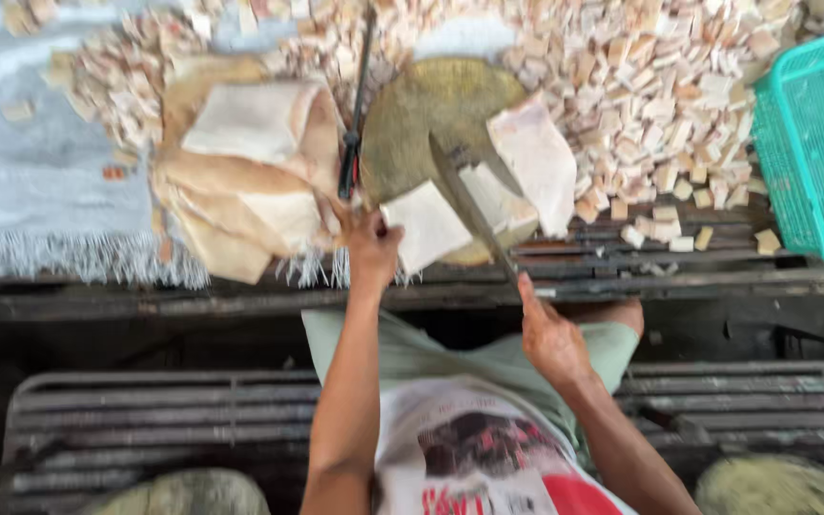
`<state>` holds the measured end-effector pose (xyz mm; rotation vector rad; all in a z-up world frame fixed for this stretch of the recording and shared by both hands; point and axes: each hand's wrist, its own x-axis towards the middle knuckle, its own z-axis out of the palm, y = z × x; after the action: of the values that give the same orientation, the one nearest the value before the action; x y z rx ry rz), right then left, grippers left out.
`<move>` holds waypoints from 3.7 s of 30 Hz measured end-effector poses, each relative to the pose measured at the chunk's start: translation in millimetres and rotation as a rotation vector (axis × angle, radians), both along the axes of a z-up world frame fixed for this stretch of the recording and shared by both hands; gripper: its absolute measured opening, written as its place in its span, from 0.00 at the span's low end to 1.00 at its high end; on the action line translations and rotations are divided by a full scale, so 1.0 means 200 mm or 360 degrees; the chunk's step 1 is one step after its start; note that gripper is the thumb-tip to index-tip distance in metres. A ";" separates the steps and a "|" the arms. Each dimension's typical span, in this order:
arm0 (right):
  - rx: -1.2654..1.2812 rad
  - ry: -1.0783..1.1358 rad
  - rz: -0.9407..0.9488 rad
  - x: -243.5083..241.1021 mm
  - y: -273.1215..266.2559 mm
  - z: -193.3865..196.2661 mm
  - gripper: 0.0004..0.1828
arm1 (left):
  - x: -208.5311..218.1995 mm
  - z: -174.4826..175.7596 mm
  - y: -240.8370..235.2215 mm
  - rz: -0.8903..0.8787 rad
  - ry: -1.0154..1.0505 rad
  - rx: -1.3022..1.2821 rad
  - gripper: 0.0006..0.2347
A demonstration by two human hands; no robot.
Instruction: The person cuts large pieces of animal skin into small strips and then into squares using a large knife on a wooden cutting board.
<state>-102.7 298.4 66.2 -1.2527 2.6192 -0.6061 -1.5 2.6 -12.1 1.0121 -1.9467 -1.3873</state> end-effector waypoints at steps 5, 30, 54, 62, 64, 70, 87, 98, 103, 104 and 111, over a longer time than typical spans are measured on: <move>-0.0184 -0.0082 -0.0154 -0.03 0.02 0.03 0.34 | -0.09 -0.04 0.09 0.0128 0.0117 0.0244 0.10; -0.0170 0.0238 0.0202 0.00 -0.02 -0.03 0.42 | -0.11 0.05 0.11 0.0088 -0.0150 0.0203 0.22; -0.0534 0.0196 0.0122 0.07 -0.04 0.20 0.37 | 0.03 0.28 0.07 -0.0024 -0.0310 -0.0109 0.18; -0.0709 0.0253 0.0107 0.04 -0.02 0.05 0.39 | 0.06 0.30 0.02 -0.0012 -0.0340 -0.0042 0.18; 0.0257 -0.0083 0.0106 0.09 -0.03 -0.04 0.41 | 0.07 0.29 0.06 -0.0071 -0.0395 0.0045 0.19; -0.0285 -0.0446 -0.0073 0.06 0.02 0.00 0.39 | -0.13 0.32 0.12 -0.0538 -0.0581 -0.0669 0.44; -0.0729 -0.0715 -0.0725 -0.15 0.02 -0.02 0.34 | -0.87 0.44 -0.02 -0.2646 -0.0975 -0.2052 0.67; -0.0903 -0.1049 -0.0867 -0.24 0.04 -0.08 0.34 | -0.97 0.44 0.02 -0.2717 -0.1273 -0.1987 0.74; -0.0868 -0.1074 -0.0876 -0.22 0.04 -0.06 0.34 | -0.93 0.43 0.00 -0.2792 -0.1339 -0.1888 0.66; -0.0852 -0.1087 -0.0871 -0.21 0.04 -0.06 0.34 | -0.89 0.42 -0.01 -0.2758 -0.1320 -0.1866 0.63; -0.0860 -0.1184 -0.0838 -0.20 -0.04 -0.05 0.34 | -0.72 0.42 -0.09 -0.2452 -0.1078 -0.1479 0.33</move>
<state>-143.7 290.9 57.1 -0.2544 2.1510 -1.5797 -145.5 -15.3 72.8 -0.8161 -3.5296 -0.2883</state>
